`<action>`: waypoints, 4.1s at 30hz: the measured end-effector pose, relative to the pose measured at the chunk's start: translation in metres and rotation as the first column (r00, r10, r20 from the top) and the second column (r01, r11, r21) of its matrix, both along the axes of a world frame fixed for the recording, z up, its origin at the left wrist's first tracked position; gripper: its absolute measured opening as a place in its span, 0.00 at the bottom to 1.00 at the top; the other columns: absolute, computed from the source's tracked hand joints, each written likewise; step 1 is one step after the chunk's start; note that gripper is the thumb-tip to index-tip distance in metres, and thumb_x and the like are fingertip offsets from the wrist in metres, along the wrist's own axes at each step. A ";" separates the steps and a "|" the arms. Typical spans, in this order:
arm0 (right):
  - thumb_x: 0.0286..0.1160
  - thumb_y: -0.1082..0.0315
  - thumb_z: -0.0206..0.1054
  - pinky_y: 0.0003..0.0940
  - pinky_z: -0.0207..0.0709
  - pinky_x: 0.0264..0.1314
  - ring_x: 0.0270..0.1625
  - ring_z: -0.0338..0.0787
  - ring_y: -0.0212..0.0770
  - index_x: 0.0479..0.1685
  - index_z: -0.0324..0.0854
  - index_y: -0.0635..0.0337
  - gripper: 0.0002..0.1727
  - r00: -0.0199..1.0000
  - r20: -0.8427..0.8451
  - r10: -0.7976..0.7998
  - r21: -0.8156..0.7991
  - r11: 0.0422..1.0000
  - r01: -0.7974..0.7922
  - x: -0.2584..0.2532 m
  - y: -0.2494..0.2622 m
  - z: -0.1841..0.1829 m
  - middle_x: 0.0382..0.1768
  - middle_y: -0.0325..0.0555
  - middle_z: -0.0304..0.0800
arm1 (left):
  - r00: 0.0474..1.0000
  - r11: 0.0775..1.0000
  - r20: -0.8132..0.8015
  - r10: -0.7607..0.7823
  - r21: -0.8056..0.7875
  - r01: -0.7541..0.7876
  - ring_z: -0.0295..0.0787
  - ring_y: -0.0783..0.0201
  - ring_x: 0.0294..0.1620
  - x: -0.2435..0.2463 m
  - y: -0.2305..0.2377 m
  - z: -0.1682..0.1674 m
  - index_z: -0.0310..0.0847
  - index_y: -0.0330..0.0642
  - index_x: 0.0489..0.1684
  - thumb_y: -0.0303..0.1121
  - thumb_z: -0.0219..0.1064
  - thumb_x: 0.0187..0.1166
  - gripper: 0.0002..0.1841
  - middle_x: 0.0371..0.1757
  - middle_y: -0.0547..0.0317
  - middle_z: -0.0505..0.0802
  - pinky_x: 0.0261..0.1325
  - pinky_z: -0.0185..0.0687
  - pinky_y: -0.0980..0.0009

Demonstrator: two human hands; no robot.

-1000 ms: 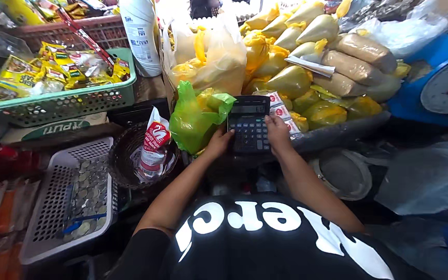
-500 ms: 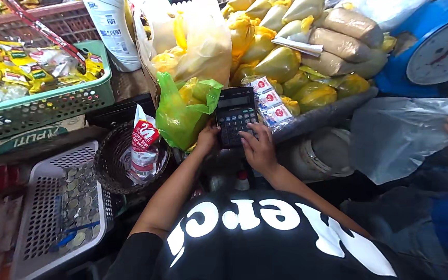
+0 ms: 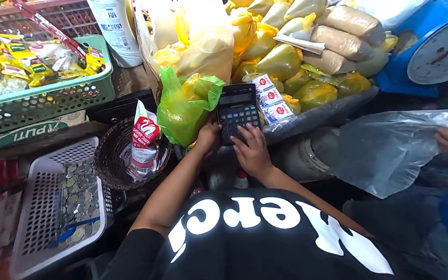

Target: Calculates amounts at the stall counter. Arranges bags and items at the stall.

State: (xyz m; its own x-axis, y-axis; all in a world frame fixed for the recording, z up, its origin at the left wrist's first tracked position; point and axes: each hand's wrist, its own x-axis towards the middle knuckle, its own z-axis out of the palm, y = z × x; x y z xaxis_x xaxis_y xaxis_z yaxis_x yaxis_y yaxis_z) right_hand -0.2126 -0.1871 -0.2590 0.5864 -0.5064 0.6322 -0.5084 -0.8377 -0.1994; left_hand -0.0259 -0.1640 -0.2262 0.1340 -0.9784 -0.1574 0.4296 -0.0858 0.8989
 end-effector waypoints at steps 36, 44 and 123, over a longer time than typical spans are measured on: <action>0.89 0.61 0.55 0.61 0.66 0.80 0.78 0.76 0.63 0.56 0.90 0.56 0.17 0.993 0.086 -0.085 0.022 0.996 0.084 -0.004 -0.016 0.014 0.70 0.57 0.84 | 0.999 0.998 -0.035 0.040 -0.052 -0.041 0.89 0.65 0.56 -0.003 0.001 0.002 0.59 0.37 0.84 0.22 0.44 0.87 0.25 0.63 0.50 0.88 0.62 0.85 0.62; 0.89 0.62 0.52 0.53 0.69 0.70 0.56 0.86 0.56 0.53 0.90 0.58 0.19 0.976 0.136 -0.168 -0.069 0.982 0.178 -0.017 -0.015 0.007 0.41 0.51 0.92 | 0.997 0.997 -0.074 0.036 -0.063 -0.041 0.90 0.65 0.56 -0.003 -0.002 0.001 0.61 0.37 0.82 0.21 0.43 0.87 0.24 0.61 0.52 0.89 0.63 0.86 0.61; 0.85 0.63 0.55 0.59 0.66 0.82 0.78 0.79 0.61 0.55 0.93 0.57 0.19 0.965 0.028 0.263 -0.040 0.964 -0.261 -0.060 -0.122 0.023 0.68 0.53 0.89 | 0.671 0.742 0.452 0.588 0.029 -0.670 0.79 0.60 0.72 -0.076 -0.050 0.015 0.70 0.26 0.77 0.40 0.34 0.97 0.28 0.72 0.37 0.82 0.78 0.69 0.62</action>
State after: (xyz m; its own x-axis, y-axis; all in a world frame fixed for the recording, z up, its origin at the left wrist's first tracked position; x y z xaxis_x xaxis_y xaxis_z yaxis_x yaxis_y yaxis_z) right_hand -0.2727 -0.3089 -0.2364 0.6743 -0.3146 0.6681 -0.2640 -0.9476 -0.1798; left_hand -0.1018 -0.2142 -0.2108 0.7957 -0.5959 -0.1082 0.0597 -0.1006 0.9931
